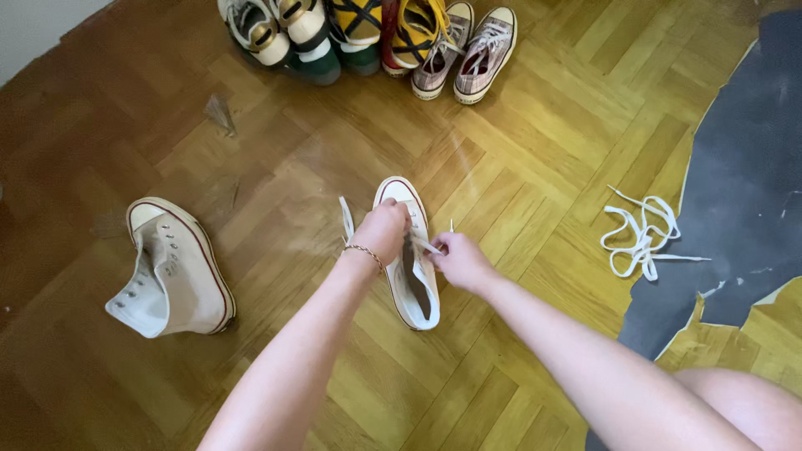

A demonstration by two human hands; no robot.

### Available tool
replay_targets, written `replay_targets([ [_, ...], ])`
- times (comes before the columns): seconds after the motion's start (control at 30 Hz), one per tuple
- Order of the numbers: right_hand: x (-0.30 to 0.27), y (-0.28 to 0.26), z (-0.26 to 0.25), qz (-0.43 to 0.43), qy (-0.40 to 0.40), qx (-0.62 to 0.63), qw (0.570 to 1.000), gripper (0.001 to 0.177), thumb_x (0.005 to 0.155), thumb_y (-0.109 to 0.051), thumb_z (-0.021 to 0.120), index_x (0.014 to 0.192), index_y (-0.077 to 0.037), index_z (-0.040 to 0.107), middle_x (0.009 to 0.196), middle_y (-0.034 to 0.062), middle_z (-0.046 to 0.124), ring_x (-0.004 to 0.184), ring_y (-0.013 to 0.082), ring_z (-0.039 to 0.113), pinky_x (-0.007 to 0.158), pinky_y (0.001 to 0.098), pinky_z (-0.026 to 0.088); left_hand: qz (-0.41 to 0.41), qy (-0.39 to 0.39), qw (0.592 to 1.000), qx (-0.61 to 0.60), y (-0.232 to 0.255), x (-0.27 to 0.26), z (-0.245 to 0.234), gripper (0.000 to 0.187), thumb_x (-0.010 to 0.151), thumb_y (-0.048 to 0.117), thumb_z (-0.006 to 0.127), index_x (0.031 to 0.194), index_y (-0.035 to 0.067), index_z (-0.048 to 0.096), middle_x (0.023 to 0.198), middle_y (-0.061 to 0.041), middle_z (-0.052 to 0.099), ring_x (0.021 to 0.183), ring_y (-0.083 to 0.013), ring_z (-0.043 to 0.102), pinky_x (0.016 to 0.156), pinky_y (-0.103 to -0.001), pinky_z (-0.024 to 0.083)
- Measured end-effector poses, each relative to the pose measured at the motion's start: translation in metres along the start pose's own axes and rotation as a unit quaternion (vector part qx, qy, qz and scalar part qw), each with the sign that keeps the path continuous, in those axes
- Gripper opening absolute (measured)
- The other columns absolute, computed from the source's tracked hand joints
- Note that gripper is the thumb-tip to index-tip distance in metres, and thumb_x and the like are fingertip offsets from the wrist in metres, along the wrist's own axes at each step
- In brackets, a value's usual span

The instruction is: The person removes the laces from a white high-top sneaker and then re-laces it by threading the laces through the eyelets. The person then picks up a yellow sneaker and begins to handle its laces.

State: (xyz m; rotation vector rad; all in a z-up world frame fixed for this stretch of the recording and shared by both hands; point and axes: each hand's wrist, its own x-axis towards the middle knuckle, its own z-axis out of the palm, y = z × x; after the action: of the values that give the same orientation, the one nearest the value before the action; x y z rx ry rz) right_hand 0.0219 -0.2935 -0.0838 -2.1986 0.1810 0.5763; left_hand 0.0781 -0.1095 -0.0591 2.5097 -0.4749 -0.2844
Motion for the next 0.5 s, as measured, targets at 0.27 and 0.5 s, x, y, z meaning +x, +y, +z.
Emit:
replay_targets([
  [0.27, 0.007, 0.01, 0.003, 0.021, -0.019, 0.047, 0.999, 0.025, 0.086, -0.022, 0.074, 0.104, -0.004, 0.073, 0.086, 0.0064, 0.074, 0.078, 0.0158, 0.068, 0.074, 0.0333, 0.055, -0.088, 0.005, 0.995, -0.042, -0.011, 0.001, -0.013, 0.019, 0.087, 0.0, 0.063, 0.106, 0.001, 0.067, 0.11, -0.02, 0.067, 0.104, -0.0362, 0.067, 0.091, -0.041, 0.055],
  [0.5, 0.013, 0.018, 0.008, 0.006, -0.013, 0.045, 0.999, 0.029, 0.084, -0.027, 0.078, 0.101, -0.003, 0.074, 0.083, 0.0077, 0.072, 0.077, 0.0178, 0.066, 0.073, 0.0337, 0.054, 0.081, -0.019, 0.987, 0.14, 0.017, -0.012, -0.01, 0.027, 0.079, 0.005, 0.069, 0.104, 0.013, 0.075, 0.114, -0.011, 0.066, 0.119, -0.0339, 0.058, 0.097, -0.045, 0.046],
])
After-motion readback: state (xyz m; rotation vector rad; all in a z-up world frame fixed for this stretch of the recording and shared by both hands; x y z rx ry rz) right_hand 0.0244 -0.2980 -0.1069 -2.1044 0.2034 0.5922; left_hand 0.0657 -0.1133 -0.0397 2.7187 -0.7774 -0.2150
